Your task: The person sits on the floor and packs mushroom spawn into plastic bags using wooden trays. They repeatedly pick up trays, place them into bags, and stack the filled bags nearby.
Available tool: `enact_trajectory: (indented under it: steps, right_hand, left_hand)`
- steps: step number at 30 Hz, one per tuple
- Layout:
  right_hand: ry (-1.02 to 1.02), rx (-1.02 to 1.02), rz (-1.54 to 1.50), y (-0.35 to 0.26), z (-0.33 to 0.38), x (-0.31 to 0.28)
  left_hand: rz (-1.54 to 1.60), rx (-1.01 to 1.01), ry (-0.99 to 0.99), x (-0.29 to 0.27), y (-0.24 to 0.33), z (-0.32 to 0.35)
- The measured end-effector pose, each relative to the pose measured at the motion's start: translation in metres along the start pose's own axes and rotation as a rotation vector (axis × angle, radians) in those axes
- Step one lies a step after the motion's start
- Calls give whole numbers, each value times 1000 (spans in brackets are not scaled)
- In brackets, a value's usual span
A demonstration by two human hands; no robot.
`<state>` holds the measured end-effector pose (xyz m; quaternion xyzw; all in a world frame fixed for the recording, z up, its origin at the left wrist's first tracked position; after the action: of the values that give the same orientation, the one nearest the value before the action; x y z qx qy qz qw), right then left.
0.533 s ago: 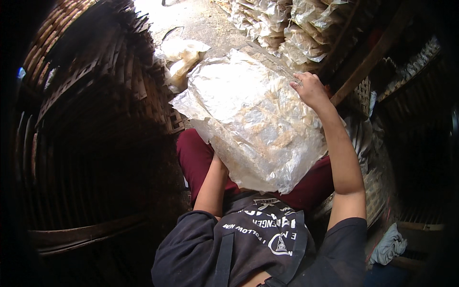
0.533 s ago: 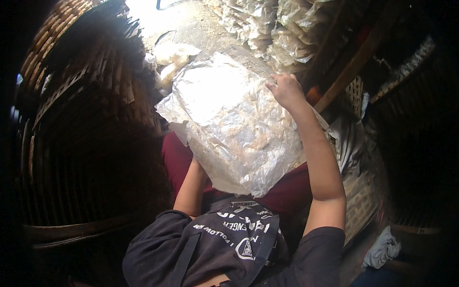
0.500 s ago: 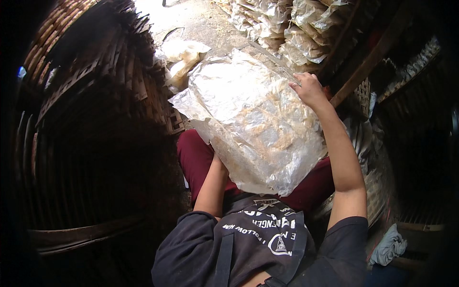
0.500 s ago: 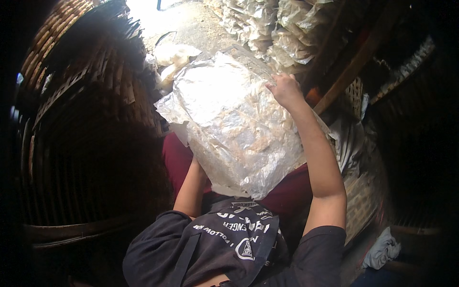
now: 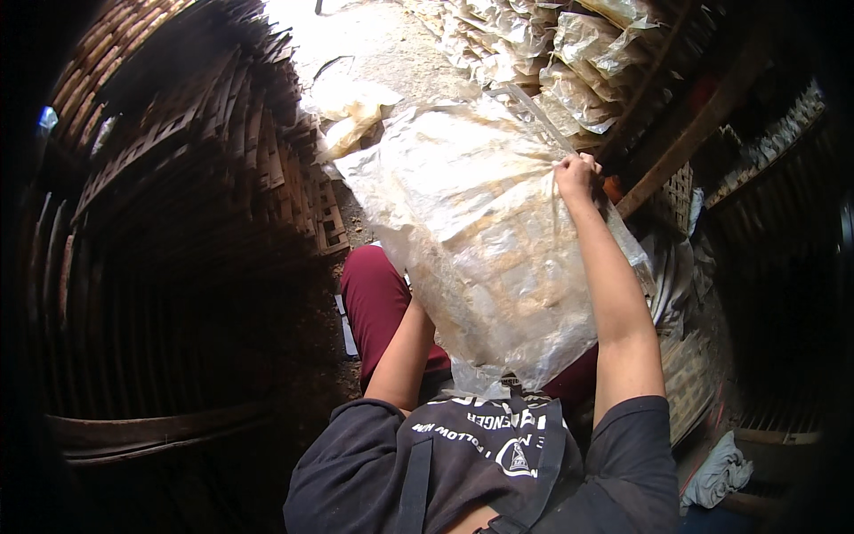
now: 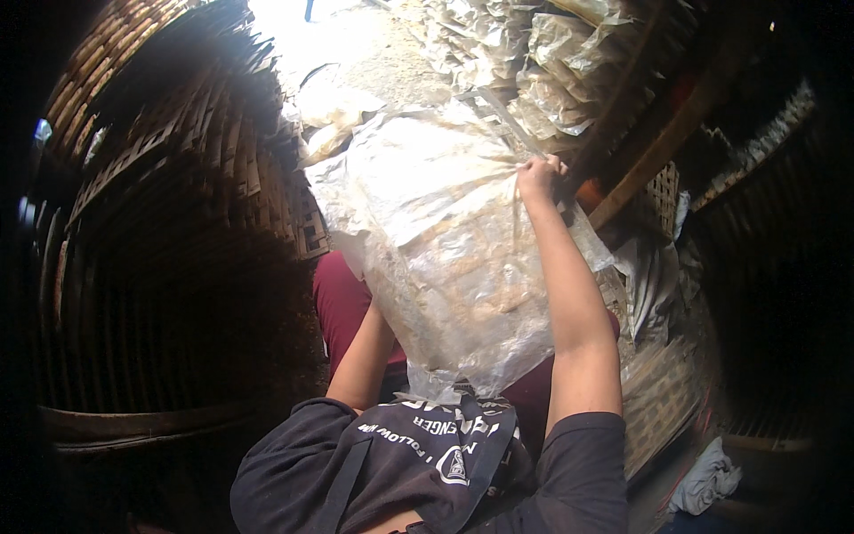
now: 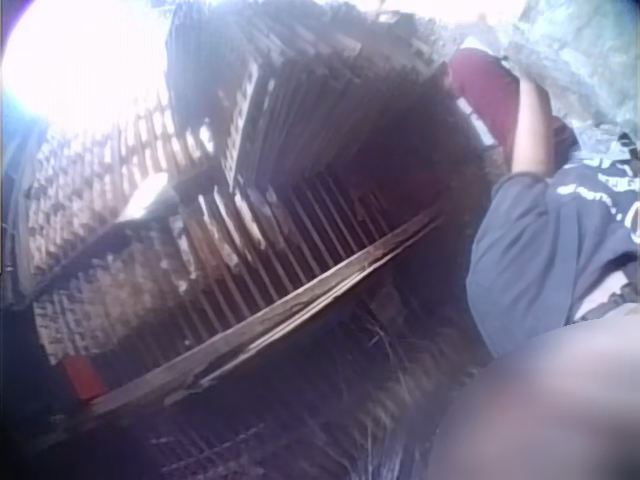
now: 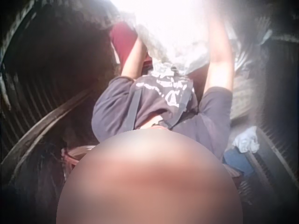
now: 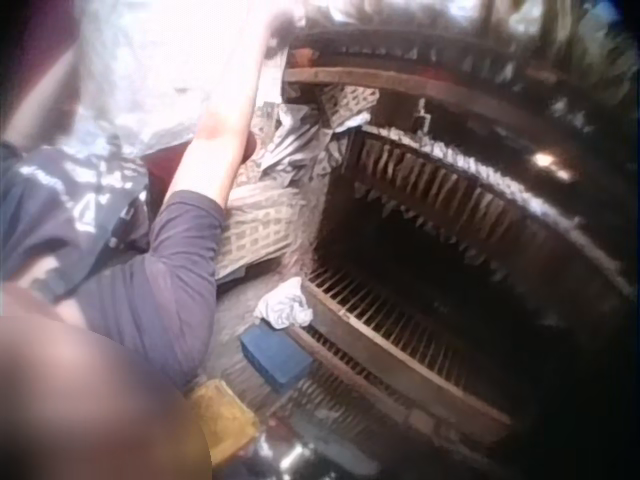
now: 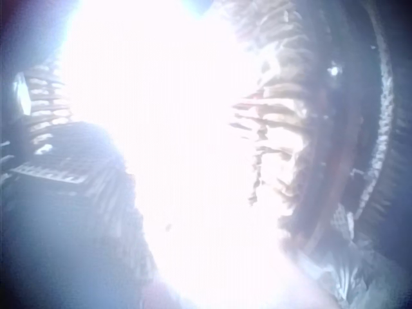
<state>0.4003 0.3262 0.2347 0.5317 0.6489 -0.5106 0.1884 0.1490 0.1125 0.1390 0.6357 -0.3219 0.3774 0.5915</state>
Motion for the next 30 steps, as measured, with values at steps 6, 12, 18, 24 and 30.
enact_trajectory:
  steps: [6,12,18,24,30]
  right_hand:
    - [75,217,-10,12,4,-26]
    - [30,309,66,34,-5,-42]
    - [153,165,200,31,-3,-61]
    - [-67,132,-20,49,-19,-49]
    - [-101,39,195,74,-16,-65]
  left_hand:
    - [-31,-8,8,-10,-3,8]
    - [-61,-26,-34,-2,-5,2]
    - [94,-82,-33,10,-5,4]
    - [-68,44,-20,-4,-8,-7]
    - [25,-55,-120,7,-16,-5]
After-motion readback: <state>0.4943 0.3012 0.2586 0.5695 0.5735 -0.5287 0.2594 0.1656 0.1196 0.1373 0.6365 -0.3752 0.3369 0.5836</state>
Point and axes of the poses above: each hand's wrist, its own z-axis away from the middle knuckle, its own x-axis out of the palm, y = z × x, the point moved 6 cm from there along -z, towards the middle knuckle, and after that the axes turned 13 degrees about x, right-handed, at the moved point
